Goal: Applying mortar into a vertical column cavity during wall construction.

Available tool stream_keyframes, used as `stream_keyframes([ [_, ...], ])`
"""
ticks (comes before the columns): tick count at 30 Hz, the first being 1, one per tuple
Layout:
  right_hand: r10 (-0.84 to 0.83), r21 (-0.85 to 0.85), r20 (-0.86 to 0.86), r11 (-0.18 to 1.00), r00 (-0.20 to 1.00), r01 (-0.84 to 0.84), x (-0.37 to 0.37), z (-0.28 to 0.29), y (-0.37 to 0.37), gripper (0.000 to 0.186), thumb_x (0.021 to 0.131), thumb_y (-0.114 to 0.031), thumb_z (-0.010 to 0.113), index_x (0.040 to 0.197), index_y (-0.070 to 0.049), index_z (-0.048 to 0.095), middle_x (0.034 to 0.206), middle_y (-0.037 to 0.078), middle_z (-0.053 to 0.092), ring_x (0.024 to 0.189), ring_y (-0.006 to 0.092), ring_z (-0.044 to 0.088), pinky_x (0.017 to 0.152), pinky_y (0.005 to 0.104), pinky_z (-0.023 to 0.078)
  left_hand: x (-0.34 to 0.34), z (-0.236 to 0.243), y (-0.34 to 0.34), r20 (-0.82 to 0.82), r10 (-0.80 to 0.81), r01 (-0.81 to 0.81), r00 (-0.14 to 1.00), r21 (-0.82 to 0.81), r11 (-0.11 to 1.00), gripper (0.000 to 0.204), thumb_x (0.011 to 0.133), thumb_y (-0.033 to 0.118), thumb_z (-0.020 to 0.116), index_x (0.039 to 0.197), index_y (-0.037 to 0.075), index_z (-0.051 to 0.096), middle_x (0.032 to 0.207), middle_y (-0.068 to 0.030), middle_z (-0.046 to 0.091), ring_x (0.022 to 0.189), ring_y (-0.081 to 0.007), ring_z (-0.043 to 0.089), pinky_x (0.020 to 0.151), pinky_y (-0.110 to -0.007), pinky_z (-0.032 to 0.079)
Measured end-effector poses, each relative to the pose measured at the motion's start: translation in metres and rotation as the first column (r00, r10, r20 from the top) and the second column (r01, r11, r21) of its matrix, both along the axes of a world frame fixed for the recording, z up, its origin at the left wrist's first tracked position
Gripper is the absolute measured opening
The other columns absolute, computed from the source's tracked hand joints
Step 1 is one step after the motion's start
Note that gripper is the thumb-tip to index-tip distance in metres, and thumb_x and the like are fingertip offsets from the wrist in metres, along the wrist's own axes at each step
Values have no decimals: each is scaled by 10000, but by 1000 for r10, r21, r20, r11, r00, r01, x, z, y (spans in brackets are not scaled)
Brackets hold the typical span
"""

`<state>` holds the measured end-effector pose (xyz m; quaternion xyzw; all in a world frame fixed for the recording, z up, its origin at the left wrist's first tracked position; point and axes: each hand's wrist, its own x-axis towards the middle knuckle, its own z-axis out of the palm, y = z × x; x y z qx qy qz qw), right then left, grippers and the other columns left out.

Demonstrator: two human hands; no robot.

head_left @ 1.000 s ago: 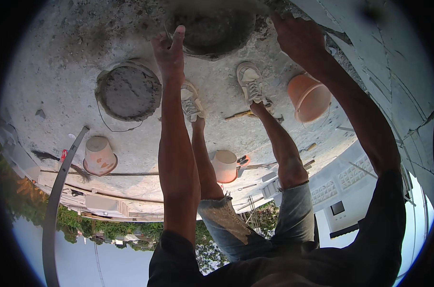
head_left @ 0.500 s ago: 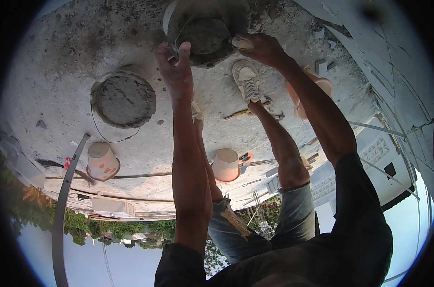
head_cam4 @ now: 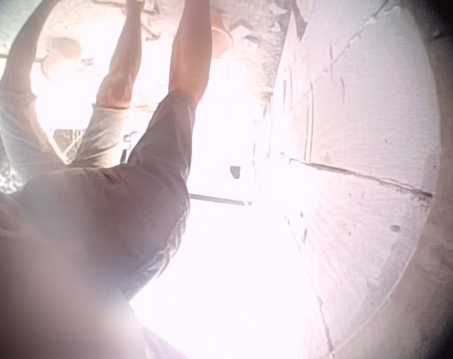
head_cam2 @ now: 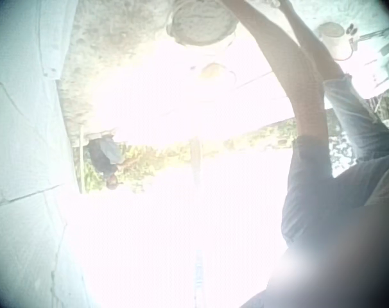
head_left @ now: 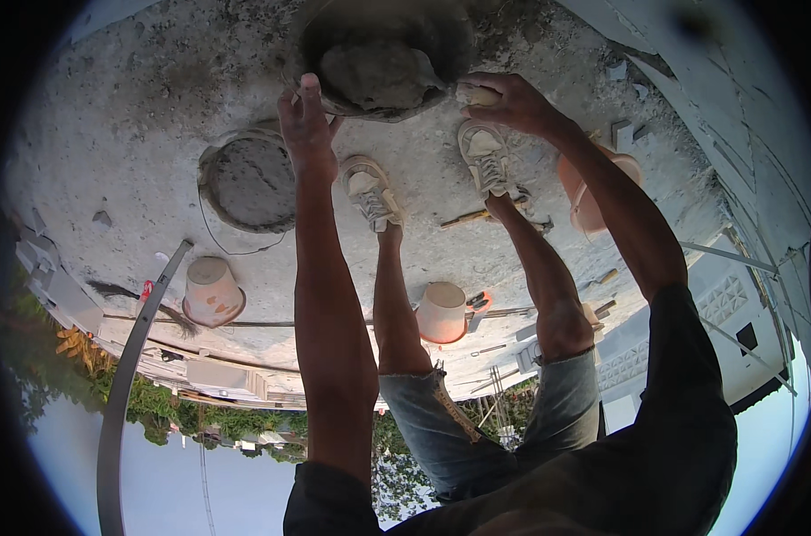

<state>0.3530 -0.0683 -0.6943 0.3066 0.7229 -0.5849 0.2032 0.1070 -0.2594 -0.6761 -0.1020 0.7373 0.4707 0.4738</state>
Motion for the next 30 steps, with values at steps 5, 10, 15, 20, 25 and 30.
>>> stream_keyframes([
  [5,-23,0,-41,1000,999,23,-5,48,0,566,818,-340,756,1286,-59,604,1045,141,702,921,204,685,840,330,538,-22,3,-55,89,150,-150,985,-9,989,895,908,646,548,1535,141,158,1496,-156,311,1332,-337,421,1018,-497,457],
  [10,-72,50,24,996,997,71,29,142,12,541,816,-316,756,1263,-49,612,1068,158,695,954,225,678,876,329,517,46,78,-100,237,145,-154,961,19,988,828,970,526,529,1559,191,52,1567,-136,153,1426,-367,288,1053,-572,416],
  [15,-33,55,138,998,990,25,31,333,11,570,777,-239,768,1283,-55,579,1167,165,655,1052,272,639,939,373,490,114,189,-194,244,-55,96,968,-161,982,899,906,554,617,1556,208,100,1574,-167,230,1430,-331,287,982,-583,440],
  [20,15,182,177,982,984,-47,49,532,5,573,750,-212,747,1273,-52,578,1172,188,614,1153,340,566,991,406,462,121,292,-247,223,-88,149,971,-274,950,860,914,508,638,1556,189,163,1551,-188,290,1380,-323,376,961,-534,455],
  [25,3,269,86,963,996,-26,63,719,1,576,715,-230,735,1226,-8,591,1005,153,674,941,315,660,819,419,510,60,370,-258,68,-173,182,983,-150,972,877,897,554,630,1553,197,171,1551,-175,295,1372,-308,373,957,-526,460],
  [30,82,424,-284,904,955,48,92,824,10,562,716,-271,772,1176,6,607,940,106,672,748,256,668,693,366,532,16,405,-225,-49,-118,114,992,-74,991,933,858,628,630,1546,183,183,1558,-132,291,1354,-315,374,956,-527,463],
])
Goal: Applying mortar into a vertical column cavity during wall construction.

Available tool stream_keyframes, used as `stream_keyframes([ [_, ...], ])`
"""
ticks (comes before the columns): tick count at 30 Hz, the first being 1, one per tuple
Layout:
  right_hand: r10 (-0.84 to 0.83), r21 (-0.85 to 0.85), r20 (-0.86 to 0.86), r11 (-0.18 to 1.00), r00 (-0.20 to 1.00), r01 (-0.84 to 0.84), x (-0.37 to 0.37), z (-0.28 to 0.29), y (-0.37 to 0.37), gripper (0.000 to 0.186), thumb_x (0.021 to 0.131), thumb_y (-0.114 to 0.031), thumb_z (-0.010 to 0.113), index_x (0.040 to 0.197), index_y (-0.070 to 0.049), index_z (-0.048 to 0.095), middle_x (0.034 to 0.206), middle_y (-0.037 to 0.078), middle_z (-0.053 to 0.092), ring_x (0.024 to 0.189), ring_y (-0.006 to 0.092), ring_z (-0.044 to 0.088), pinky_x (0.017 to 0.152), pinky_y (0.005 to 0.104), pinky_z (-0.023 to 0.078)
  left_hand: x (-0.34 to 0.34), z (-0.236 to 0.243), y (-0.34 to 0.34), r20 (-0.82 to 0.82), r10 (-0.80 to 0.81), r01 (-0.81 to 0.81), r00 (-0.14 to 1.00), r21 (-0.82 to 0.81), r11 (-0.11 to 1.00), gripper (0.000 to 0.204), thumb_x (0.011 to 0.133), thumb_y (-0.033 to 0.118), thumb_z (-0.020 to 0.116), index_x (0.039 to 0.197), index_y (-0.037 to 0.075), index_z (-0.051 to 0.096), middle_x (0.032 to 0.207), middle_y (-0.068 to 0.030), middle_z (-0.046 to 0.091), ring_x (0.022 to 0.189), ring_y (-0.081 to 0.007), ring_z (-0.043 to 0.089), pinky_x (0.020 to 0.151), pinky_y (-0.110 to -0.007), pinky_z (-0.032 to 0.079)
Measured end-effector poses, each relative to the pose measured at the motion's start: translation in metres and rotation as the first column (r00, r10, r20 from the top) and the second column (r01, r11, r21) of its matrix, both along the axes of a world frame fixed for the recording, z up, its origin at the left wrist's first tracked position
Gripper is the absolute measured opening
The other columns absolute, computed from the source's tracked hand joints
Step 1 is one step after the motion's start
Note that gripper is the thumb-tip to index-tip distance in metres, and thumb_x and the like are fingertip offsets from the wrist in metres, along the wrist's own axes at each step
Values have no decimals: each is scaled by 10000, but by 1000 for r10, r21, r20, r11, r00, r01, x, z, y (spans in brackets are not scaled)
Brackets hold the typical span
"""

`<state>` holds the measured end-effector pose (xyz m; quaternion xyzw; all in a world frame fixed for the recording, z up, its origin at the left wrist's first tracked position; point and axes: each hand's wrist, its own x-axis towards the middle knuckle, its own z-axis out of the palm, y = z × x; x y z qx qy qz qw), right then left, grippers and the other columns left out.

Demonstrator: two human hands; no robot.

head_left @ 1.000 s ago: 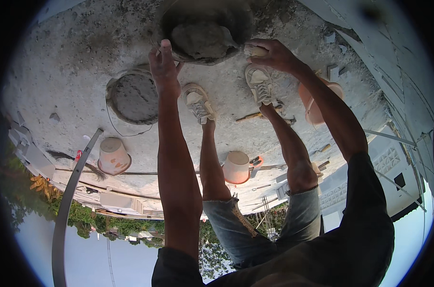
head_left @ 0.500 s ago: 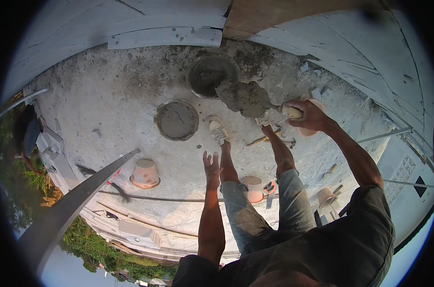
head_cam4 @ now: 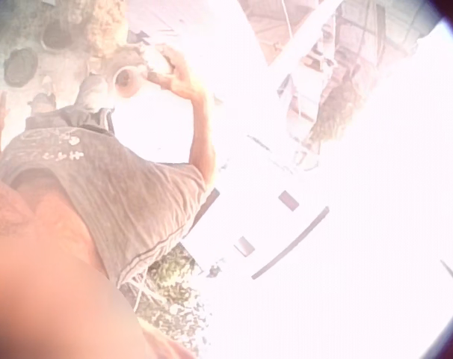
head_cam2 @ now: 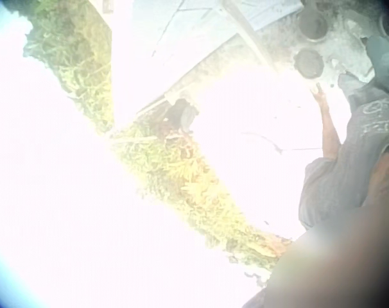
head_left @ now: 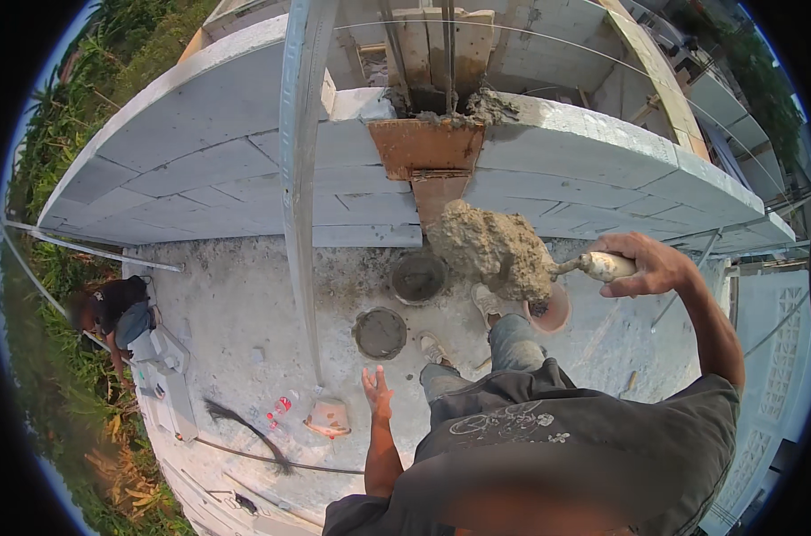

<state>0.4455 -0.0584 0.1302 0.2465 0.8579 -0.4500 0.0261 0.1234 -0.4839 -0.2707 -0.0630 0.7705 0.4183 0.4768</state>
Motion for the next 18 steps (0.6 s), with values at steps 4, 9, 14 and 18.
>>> stream_keyframes([
  [4,-133,-174,105,973,986,150,17,62,16,573,774,-328,754,1181,44,600,798,100,633,531,147,621,466,261,514,12,6,25,-14,101,-101,995,28,995,952,834,656,646,1546,213,195,1559,-136,290,1355,-343,375,929,-529,472],
  [9,-194,-113,225,968,955,224,30,70,54,617,795,-382,740,1205,54,586,767,91,621,520,141,599,481,272,487,66,12,79,75,191,-185,979,-75,980,916,849,653,627,1546,241,199,1538,-108,351,1326,-327,411,897,-517,485],
  [14,-262,-199,224,931,939,307,42,57,85,675,803,-417,758,1233,65,562,742,68,605,532,126,581,476,258,462,104,8,122,65,174,-179,983,73,981,876,890,614,607,1536,160,229,1484,-167,427,1286,-306,468,899,-454,475],
  [18,-343,-252,158,893,926,374,30,61,107,714,806,-441,770,1255,65,543,715,45,582,532,102,558,470,239,447,106,-16,126,-202,-4,28,979,120,992,852,915,558,618,1482,7,300,1343,-214,554,1141,-272,574,919,-319,458],
])
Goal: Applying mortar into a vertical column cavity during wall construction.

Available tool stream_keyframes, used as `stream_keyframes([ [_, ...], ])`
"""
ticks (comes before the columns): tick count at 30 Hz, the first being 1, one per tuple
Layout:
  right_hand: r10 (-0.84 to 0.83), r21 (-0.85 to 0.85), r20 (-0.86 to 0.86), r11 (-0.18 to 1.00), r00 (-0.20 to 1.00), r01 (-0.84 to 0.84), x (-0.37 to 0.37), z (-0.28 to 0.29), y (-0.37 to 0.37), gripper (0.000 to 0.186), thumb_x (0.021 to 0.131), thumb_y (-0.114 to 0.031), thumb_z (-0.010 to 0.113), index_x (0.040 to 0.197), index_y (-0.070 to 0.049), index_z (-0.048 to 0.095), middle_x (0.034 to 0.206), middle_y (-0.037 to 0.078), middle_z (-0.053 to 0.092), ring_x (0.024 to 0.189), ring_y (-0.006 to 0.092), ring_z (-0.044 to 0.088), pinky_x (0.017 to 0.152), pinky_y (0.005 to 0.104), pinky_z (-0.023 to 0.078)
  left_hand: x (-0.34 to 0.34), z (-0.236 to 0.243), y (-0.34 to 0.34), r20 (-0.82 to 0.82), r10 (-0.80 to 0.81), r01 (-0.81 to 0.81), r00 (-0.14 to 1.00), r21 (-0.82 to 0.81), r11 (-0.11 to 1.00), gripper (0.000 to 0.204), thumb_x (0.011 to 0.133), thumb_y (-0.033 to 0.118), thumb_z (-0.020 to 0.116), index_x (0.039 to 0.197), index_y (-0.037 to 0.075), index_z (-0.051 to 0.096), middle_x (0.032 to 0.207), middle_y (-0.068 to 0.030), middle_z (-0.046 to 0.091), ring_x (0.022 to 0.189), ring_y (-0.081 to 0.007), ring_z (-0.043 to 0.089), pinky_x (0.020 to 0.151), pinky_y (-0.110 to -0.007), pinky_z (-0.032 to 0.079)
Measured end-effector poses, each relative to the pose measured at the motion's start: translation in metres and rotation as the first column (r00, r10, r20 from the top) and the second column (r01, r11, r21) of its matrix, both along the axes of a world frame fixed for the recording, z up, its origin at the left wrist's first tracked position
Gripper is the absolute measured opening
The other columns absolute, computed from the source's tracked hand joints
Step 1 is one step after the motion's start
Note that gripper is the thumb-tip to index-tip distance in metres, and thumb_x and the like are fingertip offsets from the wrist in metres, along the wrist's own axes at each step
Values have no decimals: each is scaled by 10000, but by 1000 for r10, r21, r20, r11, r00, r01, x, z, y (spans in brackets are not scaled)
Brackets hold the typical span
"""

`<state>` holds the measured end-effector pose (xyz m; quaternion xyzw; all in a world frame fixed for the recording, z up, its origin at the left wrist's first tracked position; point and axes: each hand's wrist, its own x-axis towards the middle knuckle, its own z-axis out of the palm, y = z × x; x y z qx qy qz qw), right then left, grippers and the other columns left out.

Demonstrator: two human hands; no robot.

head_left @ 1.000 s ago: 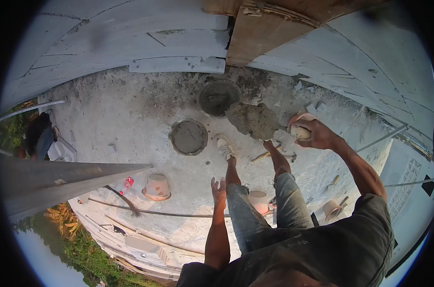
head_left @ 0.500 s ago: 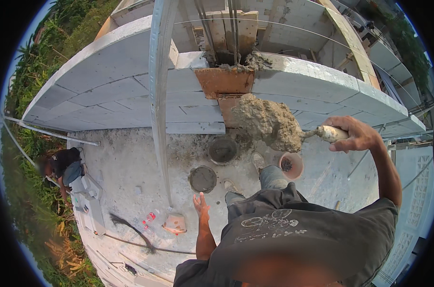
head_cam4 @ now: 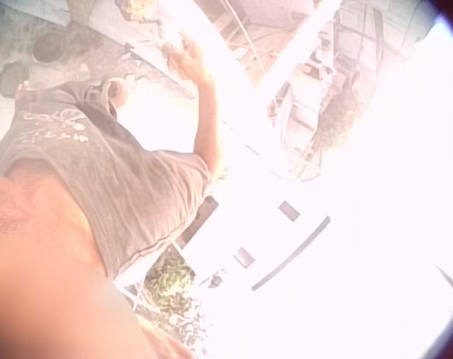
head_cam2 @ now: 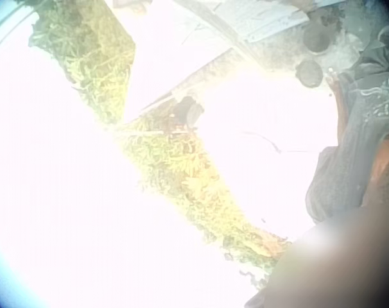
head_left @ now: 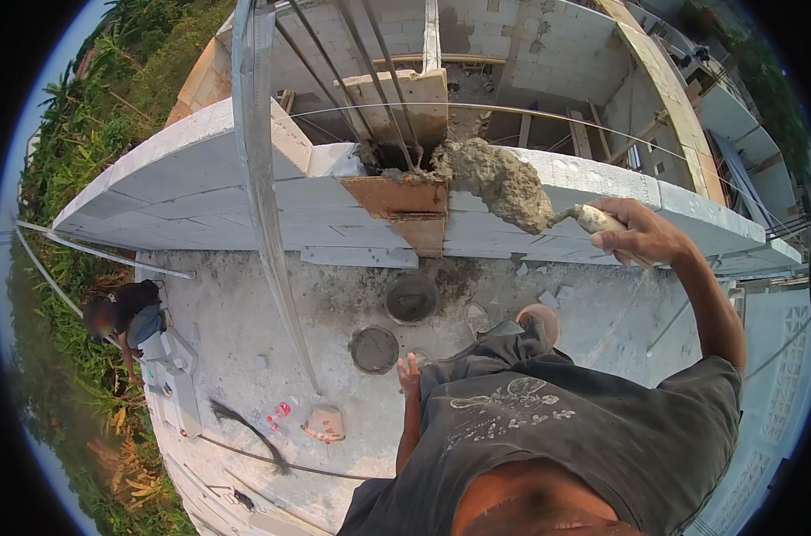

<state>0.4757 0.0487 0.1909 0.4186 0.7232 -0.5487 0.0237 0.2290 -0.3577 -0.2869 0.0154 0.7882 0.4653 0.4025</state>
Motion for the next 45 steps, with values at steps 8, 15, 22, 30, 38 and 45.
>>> stream_keyframes([
  [8,-2,200,-179,979,984,39,-29,15,50,613,878,-445,697,1230,40,566,713,27,568,522,82,529,480,242,430,-13,78,29,267,285,-278,921,-66,958,895,878,655,582,1541,200,189,1505,-60,360,1227,-294,448,855,-457,494],
  [15,-27,249,-145,967,989,63,-30,21,36,637,888,-444,674,1295,27,538,716,45,584,534,98,542,490,264,443,0,49,24,272,304,-293,913,-79,953,879,866,667,588,1533,240,208,1488,-67,373,1215,-338,447,903,-539,479],
  [22,23,227,-71,974,997,-6,-27,8,36,691,866,-431,720,1322,42,503,713,50,585,544,109,558,483,256,449,2,-6,21,219,96,-76,971,-99,992,856,875,663,582,1531,249,218,1476,-79,394,1186,-340,486,853,-502,495],
  [30,139,171,174,971,975,-168,-40,25,40,645,889,-388,687,1344,33,510,735,77,638,554,134,595,509,280,483,7,46,18,286,277,-249,917,-132,959,820,893,643,572,1531,260,225,1500,-73,379,1255,-321,467,848,-469,511],
  [38,321,105,456,907,830,-408,-153,77,73,398,915,-327,612,1155,-10,616,764,84,653,533,141,604,480,270,502,19,42,-1,327,357,-306,875,-196,931,843,874,667,583,1527,262,236,1509,-88,355,1250,-319,477,874,-501,519],
  [45,342,78,597,876,726,-477,-216,100,67,270,927,-282,561,969,-23,619,787,92,650,581,159,637,469,295,514,27,28,-2,368,451,-431,813,-138,892,842,873,656,598,1518,243,247,1490,-84,366,1242,-305,476,886,-505,494],
])
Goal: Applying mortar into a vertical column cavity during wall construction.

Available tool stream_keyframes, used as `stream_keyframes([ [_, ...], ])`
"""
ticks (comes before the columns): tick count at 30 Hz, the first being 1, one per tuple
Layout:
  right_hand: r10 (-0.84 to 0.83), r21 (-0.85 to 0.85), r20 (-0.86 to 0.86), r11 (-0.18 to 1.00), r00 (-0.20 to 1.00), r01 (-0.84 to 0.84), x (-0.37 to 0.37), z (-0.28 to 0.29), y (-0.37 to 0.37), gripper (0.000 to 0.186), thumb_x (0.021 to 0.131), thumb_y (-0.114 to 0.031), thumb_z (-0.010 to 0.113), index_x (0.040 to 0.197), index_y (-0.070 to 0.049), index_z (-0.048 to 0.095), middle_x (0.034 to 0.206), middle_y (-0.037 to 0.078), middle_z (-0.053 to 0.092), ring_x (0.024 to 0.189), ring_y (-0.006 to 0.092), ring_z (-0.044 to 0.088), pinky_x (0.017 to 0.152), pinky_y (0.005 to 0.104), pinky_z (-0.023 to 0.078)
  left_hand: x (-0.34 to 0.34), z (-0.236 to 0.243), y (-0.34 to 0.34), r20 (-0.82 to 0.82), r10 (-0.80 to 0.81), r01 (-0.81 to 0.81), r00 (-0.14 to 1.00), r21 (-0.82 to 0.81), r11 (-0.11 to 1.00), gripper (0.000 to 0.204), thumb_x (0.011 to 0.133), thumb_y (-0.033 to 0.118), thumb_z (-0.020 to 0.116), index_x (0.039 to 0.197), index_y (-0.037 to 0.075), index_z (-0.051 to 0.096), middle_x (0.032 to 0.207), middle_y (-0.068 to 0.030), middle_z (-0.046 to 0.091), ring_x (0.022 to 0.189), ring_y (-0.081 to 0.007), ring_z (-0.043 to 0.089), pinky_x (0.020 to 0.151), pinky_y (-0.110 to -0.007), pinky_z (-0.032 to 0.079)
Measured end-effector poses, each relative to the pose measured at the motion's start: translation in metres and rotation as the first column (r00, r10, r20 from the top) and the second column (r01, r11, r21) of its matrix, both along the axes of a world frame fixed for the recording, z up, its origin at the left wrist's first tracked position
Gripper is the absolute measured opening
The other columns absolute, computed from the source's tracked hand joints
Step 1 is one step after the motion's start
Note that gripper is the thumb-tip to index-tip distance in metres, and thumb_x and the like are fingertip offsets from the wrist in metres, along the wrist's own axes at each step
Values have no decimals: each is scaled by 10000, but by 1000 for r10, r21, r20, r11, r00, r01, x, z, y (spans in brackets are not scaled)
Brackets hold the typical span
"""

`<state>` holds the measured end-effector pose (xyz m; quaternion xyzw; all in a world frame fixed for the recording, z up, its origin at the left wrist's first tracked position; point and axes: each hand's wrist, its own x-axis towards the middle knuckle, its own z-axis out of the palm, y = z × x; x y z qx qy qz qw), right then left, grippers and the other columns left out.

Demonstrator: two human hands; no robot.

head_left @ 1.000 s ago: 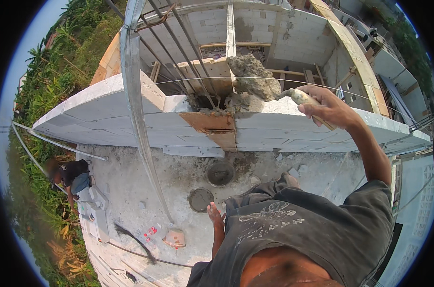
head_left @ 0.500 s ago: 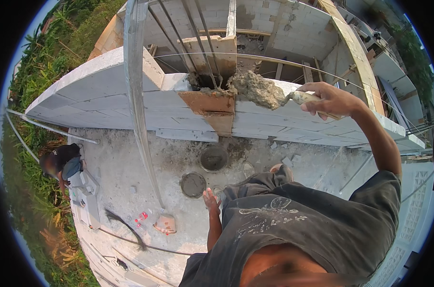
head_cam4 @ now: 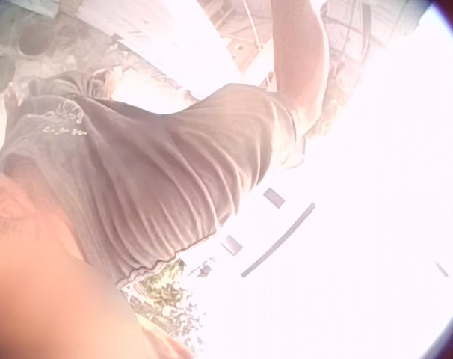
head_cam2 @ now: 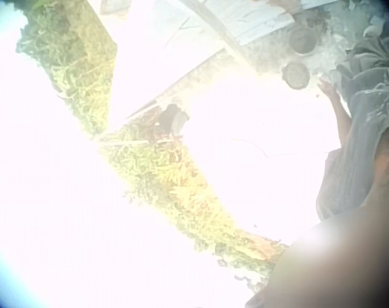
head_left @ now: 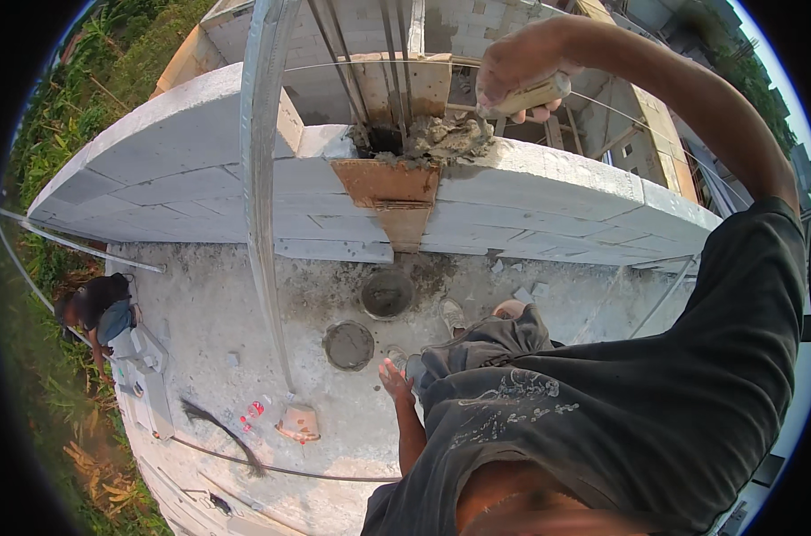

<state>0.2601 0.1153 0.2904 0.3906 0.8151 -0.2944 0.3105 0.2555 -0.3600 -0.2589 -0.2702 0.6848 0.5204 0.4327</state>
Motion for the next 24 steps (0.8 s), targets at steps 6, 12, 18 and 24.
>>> stream_keyframes([
  [6,247,299,26,923,969,-243,31,-18,-18,326,930,-273,576,1105,-5,640,868,167,695,631,242,683,667,373,568,0,-32,-19,10,35,-35,999,36,999,856,864,646,620,1515,234,247,1504,-79,349,1244,-307,469,870,-476,496],
  [12,434,700,-132,677,891,-226,76,-58,-72,173,923,-149,566,970,-3,647,735,141,664,658,260,686,643,417,547,-23,1,-3,-31,-4,4,1000,-7,1000,836,871,658,596,1512,237,263,1499,-72,360,1208,-304,478,845,-446,507],
  [18,476,884,-71,437,876,-166,123,-115,-77,313,864,-94,610,1175,-79,582,1032,121,586,954,250,625,787,378,488,-44,8,14,-69,-139,139,988,3,990,843,879,644,591,1526,229,246,1483,-60,392,1214,-297,478,821,-433,508],
  [24,340,789,-437,588,833,174,146,-118,-82,294,905,-175,633,1190,-117,587,1047,103,601,921,278,638,803,427,488,-55,29,35,-147,-180,184,973,15,983,869,881,645,591,1527,183,239,1470,-68,408,1202,-296,482,838,-432,505],
])
